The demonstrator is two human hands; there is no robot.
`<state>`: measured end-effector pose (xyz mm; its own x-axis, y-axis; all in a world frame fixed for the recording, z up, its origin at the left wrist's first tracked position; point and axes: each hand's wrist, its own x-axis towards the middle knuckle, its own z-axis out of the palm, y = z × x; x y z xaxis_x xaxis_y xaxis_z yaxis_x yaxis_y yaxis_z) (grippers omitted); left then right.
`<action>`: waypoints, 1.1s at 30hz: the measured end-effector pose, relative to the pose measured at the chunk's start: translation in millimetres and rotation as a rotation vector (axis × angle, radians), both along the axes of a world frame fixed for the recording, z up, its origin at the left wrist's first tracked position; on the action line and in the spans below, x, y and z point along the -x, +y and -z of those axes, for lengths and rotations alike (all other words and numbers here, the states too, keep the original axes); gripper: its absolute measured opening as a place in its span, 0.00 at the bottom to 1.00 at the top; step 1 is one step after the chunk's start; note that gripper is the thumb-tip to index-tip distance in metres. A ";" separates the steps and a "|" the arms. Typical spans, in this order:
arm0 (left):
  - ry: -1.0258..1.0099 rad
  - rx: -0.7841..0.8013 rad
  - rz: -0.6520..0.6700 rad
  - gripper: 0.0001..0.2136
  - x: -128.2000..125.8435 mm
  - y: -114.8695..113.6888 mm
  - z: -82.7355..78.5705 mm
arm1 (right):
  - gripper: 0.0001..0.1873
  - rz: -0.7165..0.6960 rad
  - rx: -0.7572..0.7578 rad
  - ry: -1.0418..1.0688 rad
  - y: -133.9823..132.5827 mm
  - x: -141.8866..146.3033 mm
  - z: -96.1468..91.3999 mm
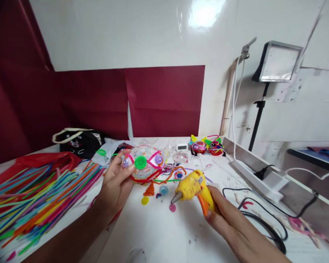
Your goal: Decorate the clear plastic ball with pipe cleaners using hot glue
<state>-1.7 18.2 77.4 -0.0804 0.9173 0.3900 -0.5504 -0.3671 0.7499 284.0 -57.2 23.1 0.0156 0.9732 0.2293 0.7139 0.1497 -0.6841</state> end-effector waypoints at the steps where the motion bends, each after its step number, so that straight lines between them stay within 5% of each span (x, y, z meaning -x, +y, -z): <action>1: 0.001 0.001 -0.005 0.22 -0.1 -0.4 -0.1 | 0.33 -0.027 0.036 0.049 -0.4 -0.5 -0.6; 15: 0.035 -0.039 -0.030 0.23 -0.8 -11.5 -5.4 | 0.13 -0.329 -0.007 0.456 -2.0 42.4 -38.5; 20: 0.086 -0.089 -0.003 0.23 0.1 -15.3 -2.3 | 0.11 -0.305 -0.088 0.593 0.0 48.0 -51.5; 33: 0.111 -0.128 0.009 0.23 -4.0 -31.8 -9.1 | 0.11 -0.249 -0.287 0.385 1.7 51.7 -93.6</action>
<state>2.3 -13.6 86.4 -0.0228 0.8598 0.5101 -0.4707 -0.4594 0.7533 232.2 -55.6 116.7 -0.0722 0.8574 0.5095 0.3385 0.5016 -0.7962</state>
